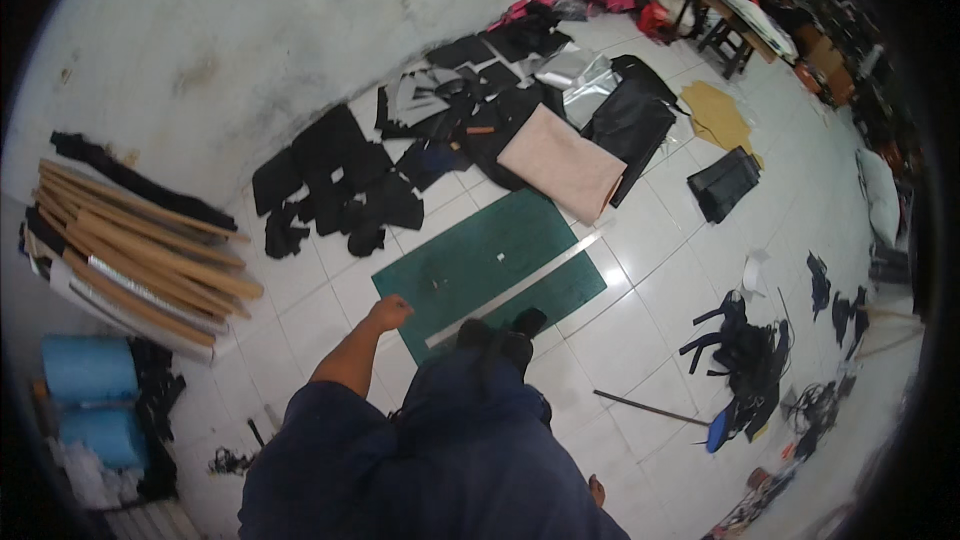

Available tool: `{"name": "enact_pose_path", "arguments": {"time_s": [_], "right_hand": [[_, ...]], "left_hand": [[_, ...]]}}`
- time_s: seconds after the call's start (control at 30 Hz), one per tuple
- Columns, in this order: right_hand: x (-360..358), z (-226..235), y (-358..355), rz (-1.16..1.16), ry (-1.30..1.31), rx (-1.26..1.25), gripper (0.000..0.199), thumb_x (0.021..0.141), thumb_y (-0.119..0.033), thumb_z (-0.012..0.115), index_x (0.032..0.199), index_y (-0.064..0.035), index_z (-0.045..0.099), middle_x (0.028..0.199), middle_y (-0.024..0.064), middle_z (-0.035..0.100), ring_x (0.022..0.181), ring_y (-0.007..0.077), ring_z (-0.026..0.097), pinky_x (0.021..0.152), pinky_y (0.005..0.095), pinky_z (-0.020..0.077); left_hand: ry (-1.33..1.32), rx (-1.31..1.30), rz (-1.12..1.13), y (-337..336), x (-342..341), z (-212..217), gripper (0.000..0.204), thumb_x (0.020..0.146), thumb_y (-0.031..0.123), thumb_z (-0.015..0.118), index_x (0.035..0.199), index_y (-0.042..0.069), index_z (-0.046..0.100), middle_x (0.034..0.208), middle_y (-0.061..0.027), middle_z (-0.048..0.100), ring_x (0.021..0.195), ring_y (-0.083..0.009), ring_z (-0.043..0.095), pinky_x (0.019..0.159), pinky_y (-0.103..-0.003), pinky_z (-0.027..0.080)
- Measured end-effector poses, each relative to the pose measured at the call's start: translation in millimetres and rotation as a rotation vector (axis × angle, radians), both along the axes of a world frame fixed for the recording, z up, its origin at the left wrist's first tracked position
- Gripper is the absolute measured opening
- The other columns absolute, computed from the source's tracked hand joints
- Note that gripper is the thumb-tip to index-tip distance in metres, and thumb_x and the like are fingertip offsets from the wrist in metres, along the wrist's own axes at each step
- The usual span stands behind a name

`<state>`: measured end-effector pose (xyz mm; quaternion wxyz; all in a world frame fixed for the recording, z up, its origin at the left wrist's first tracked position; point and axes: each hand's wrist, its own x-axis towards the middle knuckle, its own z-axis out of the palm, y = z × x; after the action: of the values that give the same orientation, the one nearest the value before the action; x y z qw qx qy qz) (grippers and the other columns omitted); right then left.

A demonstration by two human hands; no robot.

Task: The person gathers black fabric scraps from the floor, moves a green cutting mat, and then sweeps the tiled floor with a broom to collect debris into a pile.

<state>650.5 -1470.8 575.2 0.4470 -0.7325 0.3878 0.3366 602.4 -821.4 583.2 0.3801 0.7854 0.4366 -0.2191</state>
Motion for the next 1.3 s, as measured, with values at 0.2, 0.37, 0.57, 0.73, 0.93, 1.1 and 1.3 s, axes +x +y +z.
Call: {"name": "enact_pose_path", "arguments": {"time_s": [0.2, 0.37, 0.57, 0.73, 0.93, 1.1, 1.3], "right_hand": [[121.4, -24.8, -60.6, 0.061, 0.119, -0.027, 0.043, 0.085, -0.042, 0.052, 0.105, -0.0054, 0.048, 0.082, 0.0101, 0.056, 0.069, 0.0212, 0.056, 0.057, 0.0363, 0.0461], [274.5, 22.9, -74.8, 0.089, 0.081, -0.065, 0.039, 0.084, -0.042, 0.053, 0.100, -0.0060, 0.049, 0.077, 0.0080, 0.054, 0.066, 0.0190, 0.054, 0.055, 0.0333, 0.0449], [434.7, 28.9, -114.3, 0.175, 0.068, -0.072, 0.036, 0.084, -0.041, 0.055, 0.094, -0.0068, 0.050, 0.072, 0.0056, 0.053, 0.062, 0.0165, 0.053, 0.053, 0.0297, 0.0434], [590.1, 44.8, -169.8, 0.260, 0.098, -0.142, 0.034, 0.083, -0.041, 0.056, 0.089, -0.0074, 0.051, 0.067, 0.0035, 0.051, 0.059, 0.0143, 0.051, 0.051, 0.0268, 0.0422], [825.9, 60.7, -146.6, 0.184, -0.353, 0.115, 0.027, 0.085, -0.035, 0.056, 0.085, -0.0086, 0.051, 0.060, -0.0011, 0.047, 0.049, 0.0104, 0.046, 0.042, 0.0247, 0.0376], [967.7, 34.3, -76.9, 0.193, -0.306, 0.103, 0.039, 0.086, -0.031, 0.053, 0.116, -0.0071, 0.049, 0.089, 0.0031, 0.055, 0.074, 0.0122, 0.054, 0.058, 0.0277, 0.0454], [1009.3, -18.8, -18.2, 0.210, -0.138, 0.124, 0.061, 0.075, -0.039, 0.068, 0.117, -0.0001, 0.046, 0.085, 0.0031, 0.057, 0.067, 0.0087, 0.052, 0.055, 0.0233, 0.0436]], "left_hand": [[0.186, 0.064, -0.190, -9.7, 54.4, -38.3, 0.037, 0.078, 0.035, 0.055, 0.100, 0.006, 0.061, 0.102, -0.0177, 0.060, 0.092, -0.0343, 0.058, 0.078, -0.040, 0.047], [-0.116, -0.033, 0.176, -40.0, 257.7, -11.9, 0.042, 0.077, 0.035, 0.057, 0.104, 0.002, 0.057, 0.104, -0.0191, 0.058, 0.096, -0.0321, 0.056, 0.082, -0.038, 0.044], [-0.354, -0.014, 0.222, -111.2, 443.6, 2.5, 0.041, 0.077, 0.034, 0.059, 0.101, 0.001, 0.057, 0.100, -0.0183, 0.060, 0.092, -0.0306, 0.058, 0.079, -0.038, 0.045], [-0.207, -0.074, 0.172, -196.5, 499.6, 10.2, 0.035, 0.076, 0.031, 0.060, 0.092, 0.000, 0.061, 0.092, -0.0177, 0.062, 0.083, -0.0319, 0.059, 0.075, -0.039, 0.045], [0.096, -0.102, -0.002, -206.3, 515.8, -27.3, 0.047, 0.078, 0.043, 0.049, 0.090, 0.000, 0.063, 0.094, -0.0237, 0.060, 0.090, -0.0374, 0.057, 0.079, -0.043, 0.044], [0.152, 0.064, -0.213, -182.5, 545.4, -90.4, 0.050, 0.079, 0.043, 0.054, 0.092, -0.004, 0.061, 0.085, -0.0246, 0.060, 0.082, -0.0362, 0.059, 0.072, -0.044, 0.045], [-0.069, -0.185, 0.023, -143.9, 810.4, -75.1, 0.036, 0.081, 0.032, 0.057, 0.093, -0.002, 0.058, 0.081, -0.0142, 0.059, 0.078, -0.0229, 0.058, 0.068, -0.033, 0.045]]}}
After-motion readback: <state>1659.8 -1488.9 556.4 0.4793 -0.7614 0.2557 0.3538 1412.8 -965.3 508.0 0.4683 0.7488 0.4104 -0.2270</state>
